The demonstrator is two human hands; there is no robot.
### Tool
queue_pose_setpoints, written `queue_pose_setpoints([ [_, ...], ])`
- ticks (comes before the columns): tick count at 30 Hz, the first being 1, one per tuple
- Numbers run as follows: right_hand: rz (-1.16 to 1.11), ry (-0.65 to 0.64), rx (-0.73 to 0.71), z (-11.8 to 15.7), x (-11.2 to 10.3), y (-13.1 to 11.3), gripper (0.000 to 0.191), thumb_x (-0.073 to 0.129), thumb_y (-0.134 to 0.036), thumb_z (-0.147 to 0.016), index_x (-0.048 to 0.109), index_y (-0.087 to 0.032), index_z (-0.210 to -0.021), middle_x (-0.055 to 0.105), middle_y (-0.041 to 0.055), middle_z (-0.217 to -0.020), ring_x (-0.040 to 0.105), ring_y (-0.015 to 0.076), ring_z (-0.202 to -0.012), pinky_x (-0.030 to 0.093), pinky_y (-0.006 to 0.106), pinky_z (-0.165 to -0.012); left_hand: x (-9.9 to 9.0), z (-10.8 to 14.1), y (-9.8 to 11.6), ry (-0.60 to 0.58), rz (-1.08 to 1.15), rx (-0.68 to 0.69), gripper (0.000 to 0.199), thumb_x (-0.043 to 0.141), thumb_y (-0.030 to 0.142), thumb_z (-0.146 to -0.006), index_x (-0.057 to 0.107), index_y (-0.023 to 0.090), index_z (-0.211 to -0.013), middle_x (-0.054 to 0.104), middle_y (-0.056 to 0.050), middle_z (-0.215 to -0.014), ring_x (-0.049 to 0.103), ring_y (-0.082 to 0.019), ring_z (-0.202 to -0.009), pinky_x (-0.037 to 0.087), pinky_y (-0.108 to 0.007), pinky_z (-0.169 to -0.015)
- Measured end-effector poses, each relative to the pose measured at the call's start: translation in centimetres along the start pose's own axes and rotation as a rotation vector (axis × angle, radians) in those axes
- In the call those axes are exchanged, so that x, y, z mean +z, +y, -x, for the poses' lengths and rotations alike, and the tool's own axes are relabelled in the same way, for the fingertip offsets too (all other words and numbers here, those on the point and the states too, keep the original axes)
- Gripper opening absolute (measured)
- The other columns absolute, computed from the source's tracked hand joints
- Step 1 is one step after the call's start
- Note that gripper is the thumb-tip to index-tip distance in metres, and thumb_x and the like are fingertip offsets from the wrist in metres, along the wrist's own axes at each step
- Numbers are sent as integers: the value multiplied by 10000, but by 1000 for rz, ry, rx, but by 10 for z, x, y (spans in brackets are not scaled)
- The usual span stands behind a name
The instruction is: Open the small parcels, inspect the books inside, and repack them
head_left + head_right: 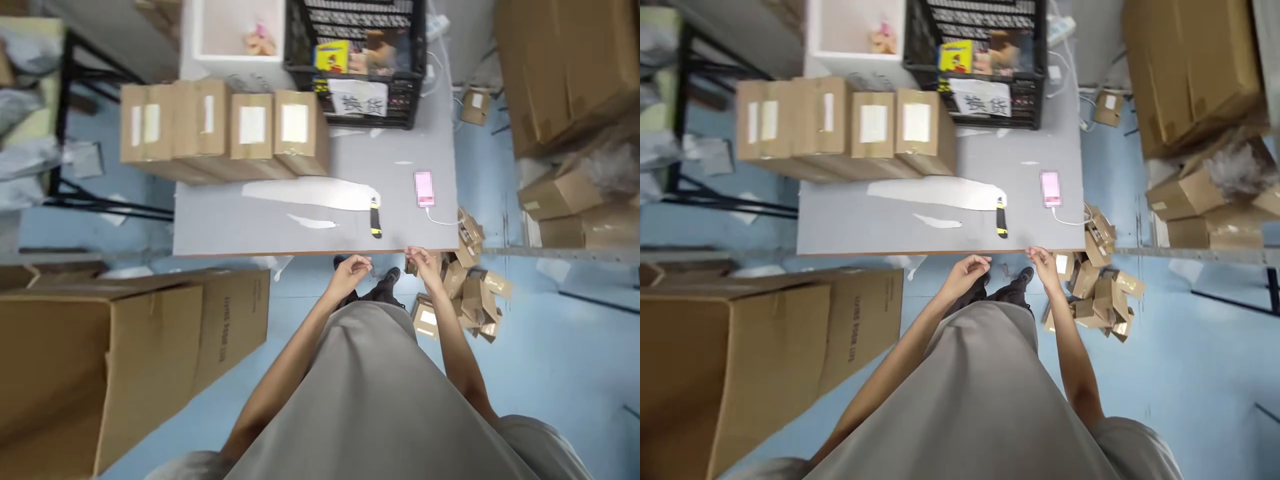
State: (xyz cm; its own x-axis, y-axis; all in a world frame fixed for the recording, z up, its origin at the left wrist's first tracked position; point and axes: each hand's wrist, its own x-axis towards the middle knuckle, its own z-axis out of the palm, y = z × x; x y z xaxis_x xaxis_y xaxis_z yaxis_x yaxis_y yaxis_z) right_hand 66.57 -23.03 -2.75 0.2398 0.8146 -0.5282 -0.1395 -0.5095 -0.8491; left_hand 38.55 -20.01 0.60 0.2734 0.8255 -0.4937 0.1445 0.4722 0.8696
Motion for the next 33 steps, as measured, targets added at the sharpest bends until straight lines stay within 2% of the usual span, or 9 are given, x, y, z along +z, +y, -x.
queue_pose_setpoints([
  [4, 141, -248, 10, -9, 76, -24, 659, 869, -833, -811, 848, -256, -1130, 891, 144, -1231, 822, 340, -1182, 611, 542, -1147, -60, 30, -4, 221, 109, 15, 468, 894, 655, -792, 730, 239, -928, 848, -178, -1345, 799, -358, -1273, 598, -541, -1182],
  [8, 221, -385, -26, -6, 156, -45, 664, 890, -845, -787, 852, -262, -1102, 897, 132, -1175, 823, 353, -1181, 597, 563, -1174, -126, 58, -15, 360, 211, 38, 541, 905, 729, -779, 718, 243, -925, 849, -172, -1336, 801, -357, -1261, 585, -533, -1190],
  [13, 277, -382, -84, 9, 246, -65, 687, 860, -865, -824, 850, -258, -1145, 881, 143, -1272, 810, 341, -1198, 588, 564, -1175, -208, 86, -30, 423, 269, 55, 552, 895, 744, -793, 711, 244, -939, 846, -170, -1343, 804, -352, -1254, 584, -537, -1186],
  [17, 276, -326, -92, 17, 300, -69, 704, 869, -866, -810, 844, -261, -1169, 858, 144, -1331, 786, 355, -1271, 573, 579, -1193, -271, 96, -35, 402, 279, 50, 544, 900, 726, -788, 697, 240, -924, 855, -178, -1319, 805, -357, -1270, 573, -558, -1208],
  [21, 227, -245, -80, 25, 336, -64, 761, 882, -894, -763, 841, -257, -1177, 836, 156, -1385, 765, 381, -1332, 570, 583, -1208, -326, 92, -25, 386, 249, 60, 542, 905, 725, -770, 705, 241, -911, 858, -178, -1310, 807, -356, -1263, 572, -560, -1213],
  [25, 208, -223, -62, 26, 356, -61, 779, 882, -907, -750, 842, -262, -1186, 830, 158, -1399, 758, 387, -1343, 583, 576, -1193, -363, 73, 0, 387, 217, 106, 506, 907, 694, -789, 725, 244, -934, 848, -176, -1352, 786, -351, -1307, 566, -542, -1218],
  [28, 227, -244, -53, 11, 364, -68, 826, 882, -930, -712, 840, -250, -1180, 837, 164, -1364, 758, 390, -1323, 580, 582, -1186, -378, 54, 22, 430, 218, 140, 520, 925, 697, -767, 720, 242, -916, 842, -184, -1362, 777, -361, -1310, 563, -548, -1214],
  [33, 271, -230, -116, -44, 375, -99, 842, 884, -935, -659, 824, -235, -1124, 835, 179, -1361, 729, 404, -1351, 557, 604, -1207, -384, 31, 45, 527, 227, 157, 541, 928, 726, -770, 730, 247, -925, 837, -180, -1375, 767, -376, -1338, 550, -563, -1231],
])
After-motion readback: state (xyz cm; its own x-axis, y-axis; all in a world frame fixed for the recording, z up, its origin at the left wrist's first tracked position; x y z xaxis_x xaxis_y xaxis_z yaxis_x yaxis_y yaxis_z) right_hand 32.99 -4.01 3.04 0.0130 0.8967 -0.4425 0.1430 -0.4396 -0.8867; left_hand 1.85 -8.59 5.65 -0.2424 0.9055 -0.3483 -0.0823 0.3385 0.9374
